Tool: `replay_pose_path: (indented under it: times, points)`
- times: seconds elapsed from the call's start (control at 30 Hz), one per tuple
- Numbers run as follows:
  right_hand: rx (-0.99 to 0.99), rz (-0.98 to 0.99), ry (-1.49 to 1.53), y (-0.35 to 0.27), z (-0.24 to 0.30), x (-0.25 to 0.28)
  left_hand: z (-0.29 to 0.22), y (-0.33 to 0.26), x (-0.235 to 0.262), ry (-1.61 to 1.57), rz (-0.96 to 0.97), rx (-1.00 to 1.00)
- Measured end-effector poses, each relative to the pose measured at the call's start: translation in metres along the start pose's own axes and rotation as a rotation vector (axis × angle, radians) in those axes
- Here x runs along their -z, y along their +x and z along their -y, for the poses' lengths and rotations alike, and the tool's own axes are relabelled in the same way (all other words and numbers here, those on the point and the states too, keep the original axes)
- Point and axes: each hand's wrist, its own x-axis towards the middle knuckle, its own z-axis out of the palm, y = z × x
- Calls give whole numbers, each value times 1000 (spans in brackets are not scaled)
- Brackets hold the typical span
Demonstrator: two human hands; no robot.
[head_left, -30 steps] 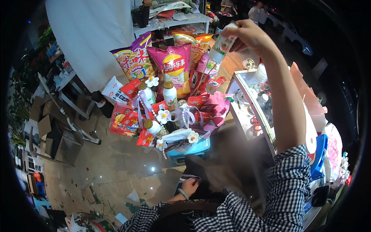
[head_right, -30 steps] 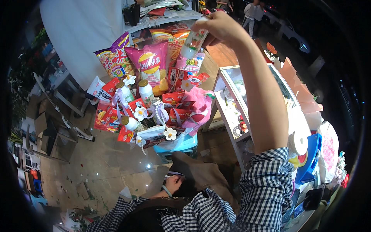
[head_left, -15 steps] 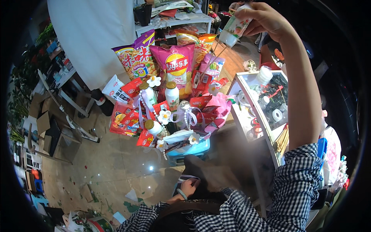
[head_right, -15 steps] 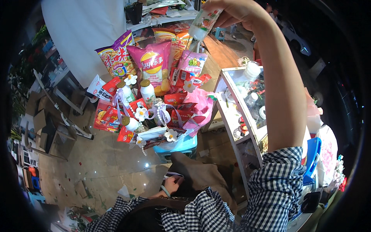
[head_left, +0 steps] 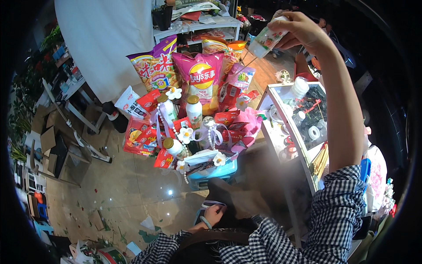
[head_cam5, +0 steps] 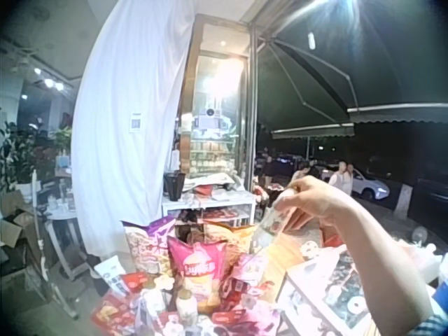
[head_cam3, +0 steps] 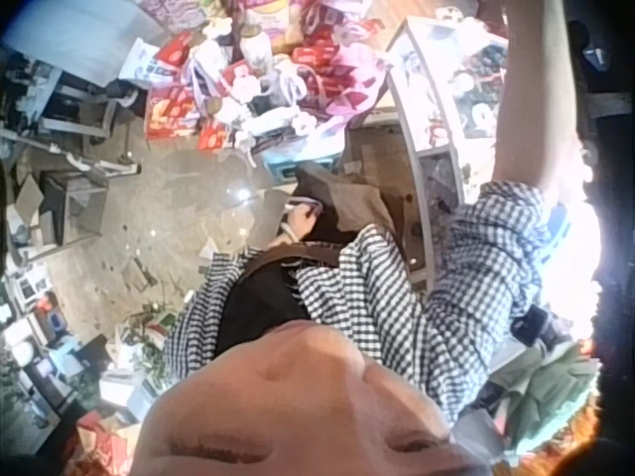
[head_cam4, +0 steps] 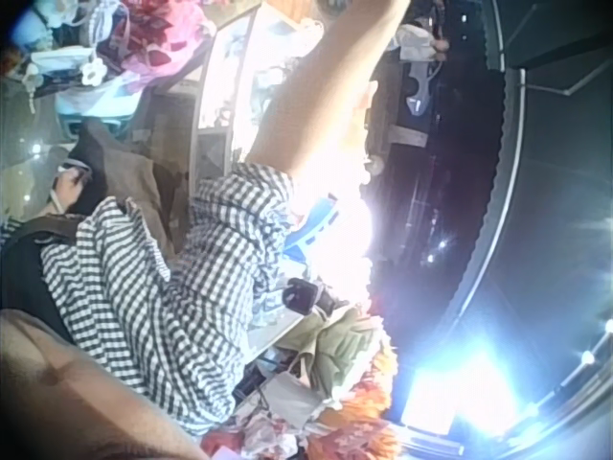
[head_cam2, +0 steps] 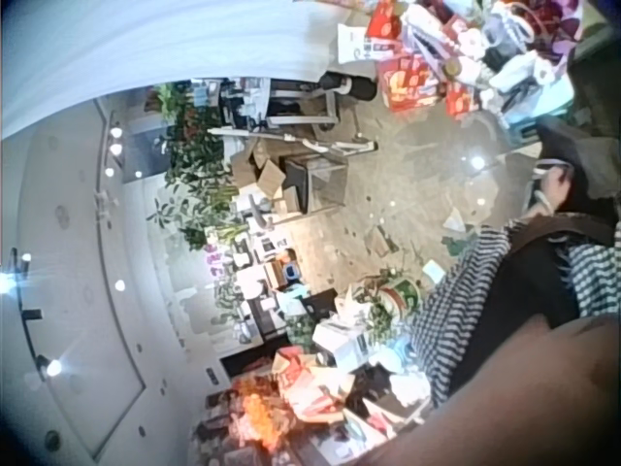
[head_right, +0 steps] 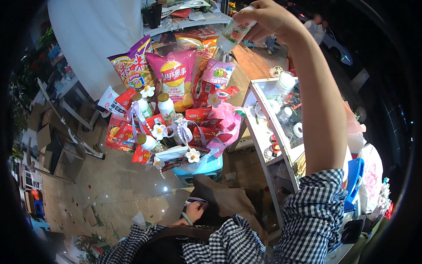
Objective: The person assembles a gift basket by arranging snack bags, bottles, and decorative items in a clear plastic container. They use ribbons and skewers to secure and decorate the arrangement, adjusting items repeatedly to achieve a balanced look.
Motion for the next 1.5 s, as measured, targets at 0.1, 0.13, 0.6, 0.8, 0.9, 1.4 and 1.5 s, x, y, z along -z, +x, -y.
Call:
replay_pose_path:
  times: [0.1, 0.13, 0.6, 0.8, 0.9, 1.4, 1.5]
  points:
    - [-36, -62, -88, 0, 6, 4, -2, 1, -1, -27, -2, 21]
    - [-58, -43, -53, 0, 6, 0, -2, 1, -1, -30, 8, 45]
    - [-112, 15, -52, 4, 7, -10, -41, -10, 75, -662, 282, 338]
    - [-138, 111, 89, 4, -12, -46, -137, -33, 247, -608, -279, -163]
    - [-177, 106, 128, 2, -21, -73, -205, -4, 317, -499, -519, -518]
    - [-26, 307, 106, -21, -14, -106, -383, 308, 282, 1148, -285, -550]
    - [-24, 319, 53, -21, -13, -105, -377, 320, 271, 1099, -122, -396]
